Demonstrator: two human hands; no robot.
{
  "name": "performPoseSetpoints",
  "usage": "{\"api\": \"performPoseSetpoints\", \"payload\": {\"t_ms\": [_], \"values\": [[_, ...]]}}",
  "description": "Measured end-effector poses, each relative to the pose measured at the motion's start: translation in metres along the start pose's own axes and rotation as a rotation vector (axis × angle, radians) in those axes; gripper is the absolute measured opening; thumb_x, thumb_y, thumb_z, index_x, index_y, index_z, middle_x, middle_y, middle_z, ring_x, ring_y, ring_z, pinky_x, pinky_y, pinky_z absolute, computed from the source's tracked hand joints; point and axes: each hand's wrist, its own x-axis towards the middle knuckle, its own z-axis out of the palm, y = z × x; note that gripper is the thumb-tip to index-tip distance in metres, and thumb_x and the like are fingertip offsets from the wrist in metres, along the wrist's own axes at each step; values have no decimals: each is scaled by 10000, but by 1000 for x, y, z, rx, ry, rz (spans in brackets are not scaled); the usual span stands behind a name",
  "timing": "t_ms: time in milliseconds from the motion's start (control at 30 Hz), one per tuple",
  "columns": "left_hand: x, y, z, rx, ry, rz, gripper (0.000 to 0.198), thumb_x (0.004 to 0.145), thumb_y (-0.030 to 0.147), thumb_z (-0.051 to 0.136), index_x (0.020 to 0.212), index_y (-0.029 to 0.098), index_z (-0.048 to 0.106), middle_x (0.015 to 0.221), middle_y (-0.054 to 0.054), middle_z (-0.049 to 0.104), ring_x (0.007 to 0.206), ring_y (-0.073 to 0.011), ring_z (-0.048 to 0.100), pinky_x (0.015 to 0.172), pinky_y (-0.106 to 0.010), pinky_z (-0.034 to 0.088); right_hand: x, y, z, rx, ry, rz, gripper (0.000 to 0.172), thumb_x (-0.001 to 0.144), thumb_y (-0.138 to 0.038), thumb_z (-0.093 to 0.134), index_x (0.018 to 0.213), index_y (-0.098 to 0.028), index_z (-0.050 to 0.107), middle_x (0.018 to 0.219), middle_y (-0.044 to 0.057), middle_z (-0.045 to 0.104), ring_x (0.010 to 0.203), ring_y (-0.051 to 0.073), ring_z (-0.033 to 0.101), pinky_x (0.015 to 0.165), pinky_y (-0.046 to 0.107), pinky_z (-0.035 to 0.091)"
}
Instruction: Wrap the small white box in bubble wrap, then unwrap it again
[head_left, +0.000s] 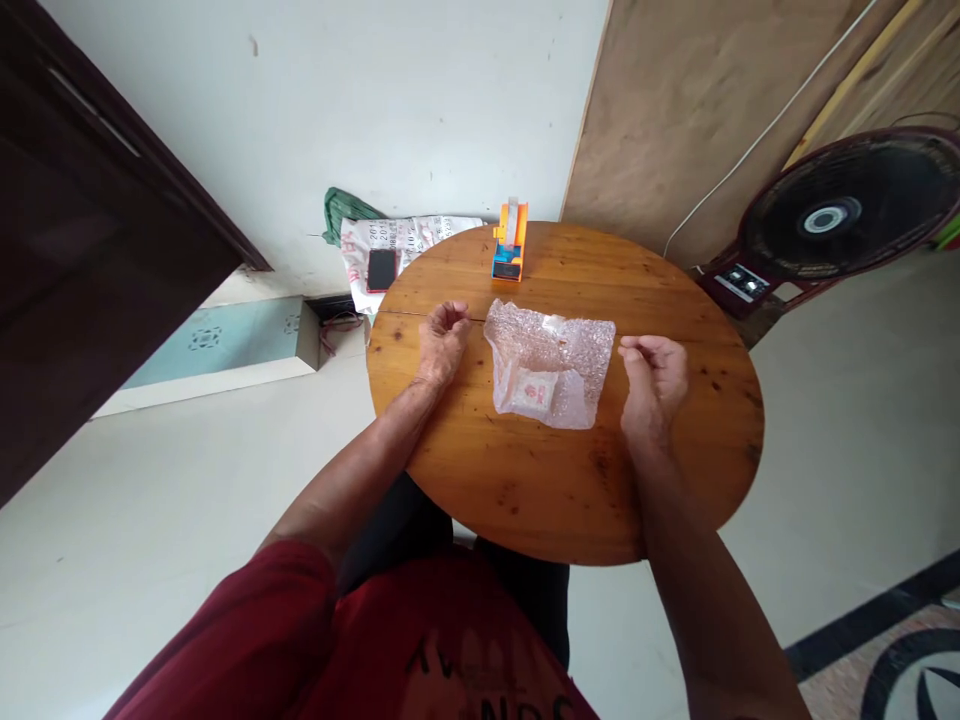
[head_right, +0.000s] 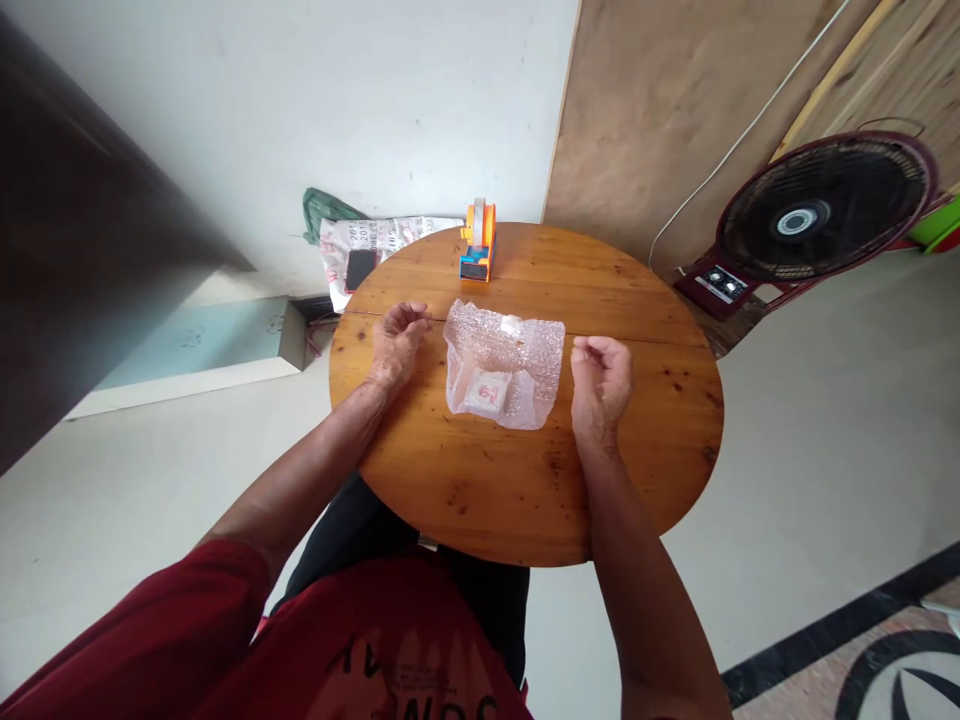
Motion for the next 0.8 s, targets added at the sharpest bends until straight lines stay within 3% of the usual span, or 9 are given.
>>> {"api": "performPoseSetpoints", "payload": {"t_ms": [133,200,267,333,433,533,667,800], "values": [[-22,16,-1,134,-88,200,130,803,291,673,869,183,643,887,-36,702,820,-143,636,776,-252,493,-22,-30,0,-121,-182,-204,184,869,-313,659,1041,-257,624,1024,87,722,980,257,691,929,463,551],[-37,31,1,286,-225,374,123,845,297,642,893,186,666,938,-55,717,887,-169,649,840,-289,500,-30,-37,1,-136,-302,-313,242,848,-260,677,1085,-265,631,1096,100,727,1077,278,680,994,484,532],[-50,45,3,392,-434,545,109,865,266,628,923,189,678,1001,-76,715,966,-196,652,912,-336,504,-33,-39,1,-129,-427,-371,332,836,-236,684,1160,-269,620,1195,112,712,1153,292,659,1019,490,525],[-58,54,4,454,-631,624,181,875,248,618,1031,180,679,1081,-100,701,1037,-218,656,936,-359,511,-32,-38,0,-137,-537,-371,421,833,-255,686,1244,-269,595,1298,123,674,1182,301,647,995,485,542],[-60,56,3,587,-796,605,354,885,251,603,1226,158,628,1227,-138,654,1093,-241,656,932,-371,530,-27,-35,-2,-219,-655,-349,512,851,-319,673,1344,-272,544,1398,129,619,1177,303,650,988,491,534],[-56,51,-1,775,-826,523,475,870,272,616,1327,147,585,1280,-163,624,1099,-277,655,936,-409,535,-22,-34,-4,-390,-711,-333,515,865,-390,661,1353,-268,551,1370,129,645,1136,321,662,1002,524,483],[-51,48,-9,924,-806,434,569,775,181,624,1343,162,597,1104,-121,692,925,-244,671,844,-371,548,-17,-35,-8,-560,-757,-238,378,968,-468,501,1265,-270,626,1198,104,737,1097,330,664,983,520,433],[-46,42,-14,1018,-797,444,589,690,126,610,1277,171,647,980,-89,713,861,-236,651,788,-346,537,-12,-34,-12,-630,-759,-186,385,1009,-454,400,1177,-239,672,1058,101,763,973,302,680,886,450,427]]}}
